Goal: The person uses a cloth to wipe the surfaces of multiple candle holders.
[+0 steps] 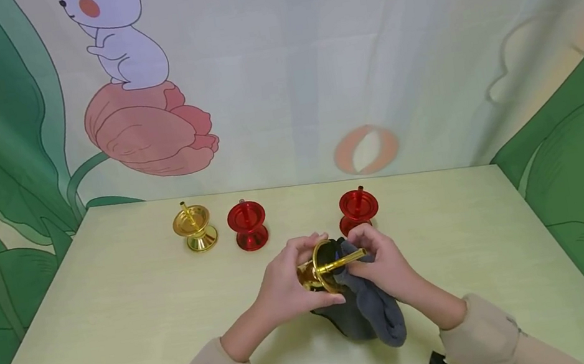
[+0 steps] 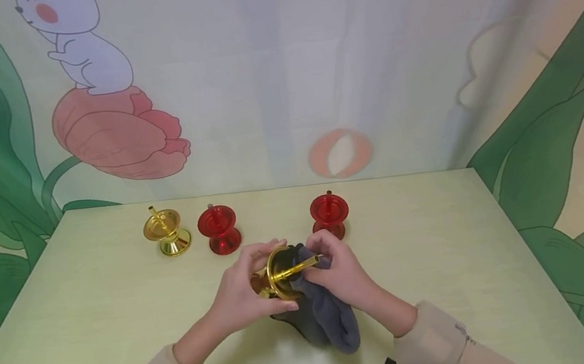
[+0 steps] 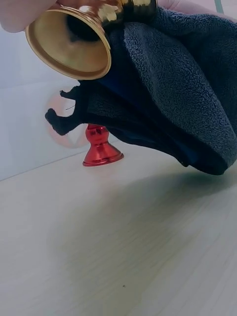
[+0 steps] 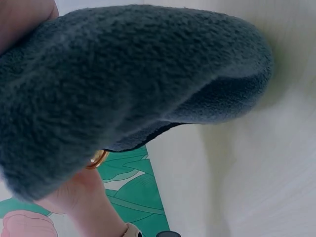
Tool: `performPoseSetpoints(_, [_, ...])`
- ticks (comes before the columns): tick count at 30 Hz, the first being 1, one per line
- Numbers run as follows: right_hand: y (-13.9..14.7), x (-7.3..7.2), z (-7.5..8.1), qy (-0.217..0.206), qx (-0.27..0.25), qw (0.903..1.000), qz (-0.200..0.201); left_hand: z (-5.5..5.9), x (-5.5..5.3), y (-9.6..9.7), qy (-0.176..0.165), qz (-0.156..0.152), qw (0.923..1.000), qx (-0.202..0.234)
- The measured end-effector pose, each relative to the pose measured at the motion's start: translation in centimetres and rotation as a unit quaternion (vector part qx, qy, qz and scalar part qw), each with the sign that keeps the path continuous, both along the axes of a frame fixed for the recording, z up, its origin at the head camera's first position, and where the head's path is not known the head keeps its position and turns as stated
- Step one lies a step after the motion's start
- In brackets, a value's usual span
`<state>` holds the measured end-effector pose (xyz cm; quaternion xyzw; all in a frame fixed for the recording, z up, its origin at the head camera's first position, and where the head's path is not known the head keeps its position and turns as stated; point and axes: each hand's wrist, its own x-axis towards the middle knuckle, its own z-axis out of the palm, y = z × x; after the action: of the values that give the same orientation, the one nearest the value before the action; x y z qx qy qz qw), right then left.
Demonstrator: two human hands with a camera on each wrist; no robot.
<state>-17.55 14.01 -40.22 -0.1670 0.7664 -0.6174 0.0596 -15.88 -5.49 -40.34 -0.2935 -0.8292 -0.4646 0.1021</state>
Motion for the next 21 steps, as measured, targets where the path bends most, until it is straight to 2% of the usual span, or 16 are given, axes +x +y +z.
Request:
performPoseSetpoints(4, [0.0, 0.0, -0.1, 0.006, -0.016, 0.9998, -0.007, 0.3, -0.1, -0.2, -0.044, -0.022, 0.9988, -0.004])
performPoseSetpoints(8, [0.0, 0.1, 0.0, 0.008, -0.009, 0.9999, -0.006, 0.6, -0.2, -0.5, -0.103, -0.050, 0.9934, -0.005])
performPoseSetpoints(13, [-0.1, 0.1, 0.0, -0.011, -0.001, 0.9999, -0.013, 0.6, -0.6, -1.0, -0.166, -0.053, 0.9846, 0.014])
performPoseSetpoints(16, [-0.1, 0.1, 0.0, -0.014, 0.001, 0.9998, -0.012, 0.4, -0.9, -1.4, -0.183, -0.060, 0.9811, 0.023])
performPoseSetpoints(19, [-0.2, 0.1, -0.1, -0.007, -0.004, 1.0000, 0.003, 0.2, -1.3, -1.9, -0.200, -0.095, 0.9747, 0.029])
performPoseSetpoints(21, [-0.3, 0.2, -0.1, -0.002, -0.006, 0.9998, 0.020, 0.2, -1.6, -2.3, -0.227, -0.130, 0.9644, 0.036])
